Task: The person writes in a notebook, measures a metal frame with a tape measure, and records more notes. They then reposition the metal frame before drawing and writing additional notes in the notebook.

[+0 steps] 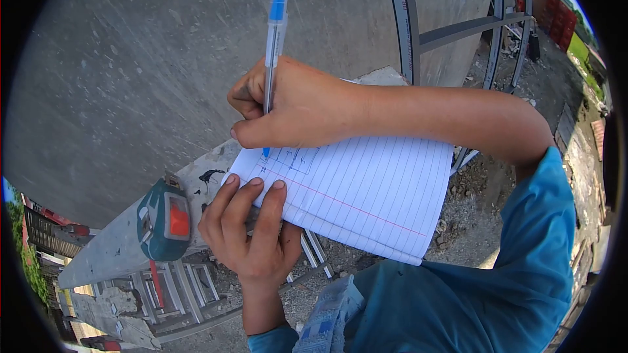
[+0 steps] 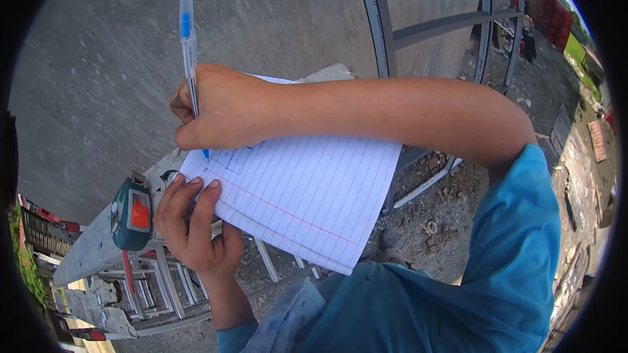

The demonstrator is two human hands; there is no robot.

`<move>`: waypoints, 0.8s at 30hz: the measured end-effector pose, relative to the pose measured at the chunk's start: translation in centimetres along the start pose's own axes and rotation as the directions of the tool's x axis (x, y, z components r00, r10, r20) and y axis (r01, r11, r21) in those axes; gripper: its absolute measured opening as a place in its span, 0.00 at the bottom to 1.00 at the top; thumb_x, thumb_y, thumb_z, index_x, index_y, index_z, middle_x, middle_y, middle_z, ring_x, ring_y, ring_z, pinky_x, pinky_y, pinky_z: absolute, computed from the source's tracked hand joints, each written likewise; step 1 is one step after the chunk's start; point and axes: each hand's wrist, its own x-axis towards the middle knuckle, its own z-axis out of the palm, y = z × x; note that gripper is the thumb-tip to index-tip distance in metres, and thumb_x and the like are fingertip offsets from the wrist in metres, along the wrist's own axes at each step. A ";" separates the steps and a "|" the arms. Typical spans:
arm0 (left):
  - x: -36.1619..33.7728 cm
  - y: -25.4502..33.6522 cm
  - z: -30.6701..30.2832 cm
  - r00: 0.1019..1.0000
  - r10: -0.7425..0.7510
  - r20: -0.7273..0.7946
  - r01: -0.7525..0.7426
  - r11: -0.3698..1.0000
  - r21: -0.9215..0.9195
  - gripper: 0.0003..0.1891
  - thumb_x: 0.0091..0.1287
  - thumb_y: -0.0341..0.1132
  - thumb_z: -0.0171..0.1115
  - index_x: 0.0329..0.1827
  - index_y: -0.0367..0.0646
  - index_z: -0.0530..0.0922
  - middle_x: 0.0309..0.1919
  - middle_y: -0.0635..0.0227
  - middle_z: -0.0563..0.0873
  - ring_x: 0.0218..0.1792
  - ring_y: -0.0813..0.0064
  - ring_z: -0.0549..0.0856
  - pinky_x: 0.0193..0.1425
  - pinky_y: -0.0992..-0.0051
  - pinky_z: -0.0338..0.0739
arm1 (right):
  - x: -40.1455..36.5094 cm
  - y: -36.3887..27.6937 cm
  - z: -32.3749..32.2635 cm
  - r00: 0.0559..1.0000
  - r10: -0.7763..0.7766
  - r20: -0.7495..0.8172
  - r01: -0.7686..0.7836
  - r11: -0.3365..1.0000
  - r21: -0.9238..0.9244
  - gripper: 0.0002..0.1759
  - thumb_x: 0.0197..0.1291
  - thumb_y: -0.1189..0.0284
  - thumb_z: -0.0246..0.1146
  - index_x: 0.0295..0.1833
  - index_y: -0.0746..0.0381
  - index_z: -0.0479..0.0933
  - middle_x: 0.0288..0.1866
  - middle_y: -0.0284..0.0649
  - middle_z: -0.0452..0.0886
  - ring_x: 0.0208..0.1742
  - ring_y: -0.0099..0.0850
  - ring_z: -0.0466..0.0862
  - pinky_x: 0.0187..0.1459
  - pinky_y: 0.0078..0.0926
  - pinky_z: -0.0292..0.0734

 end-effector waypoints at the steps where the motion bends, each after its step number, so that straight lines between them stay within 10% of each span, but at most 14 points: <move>1: 0.0 0.0 0.0 1.000 -0.008 -0.002 0.008 1.000 -0.003 0.20 0.46 0.30 0.68 0.46 0.53 0.85 0.47 0.70 0.82 0.56 0.62 0.78 0.55 0.62 0.67 | 0.1 0.0 -0.1 1.000 0.002 0.013 -0.002 1.000 -0.011 0.16 0.47 0.71 0.62 0.18 0.67 0.65 0.15 0.44 0.67 0.19 0.33 0.70 0.28 0.34 0.69; 24: -0.3 -0.6 0.6 0.997 0.005 -0.072 -0.009 0.998 -0.058 0.16 0.52 0.35 0.68 0.45 0.49 0.78 0.47 0.70 0.84 0.56 0.64 0.80 0.53 0.63 0.67 | -1.2 -1.4 0.0 0.995 0.093 0.032 -0.096 0.987 0.126 0.24 0.55 0.70 0.66 0.15 0.60 0.60 0.11 0.30 0.61 0.16 0.15 0.64 0.19 0.20 0.57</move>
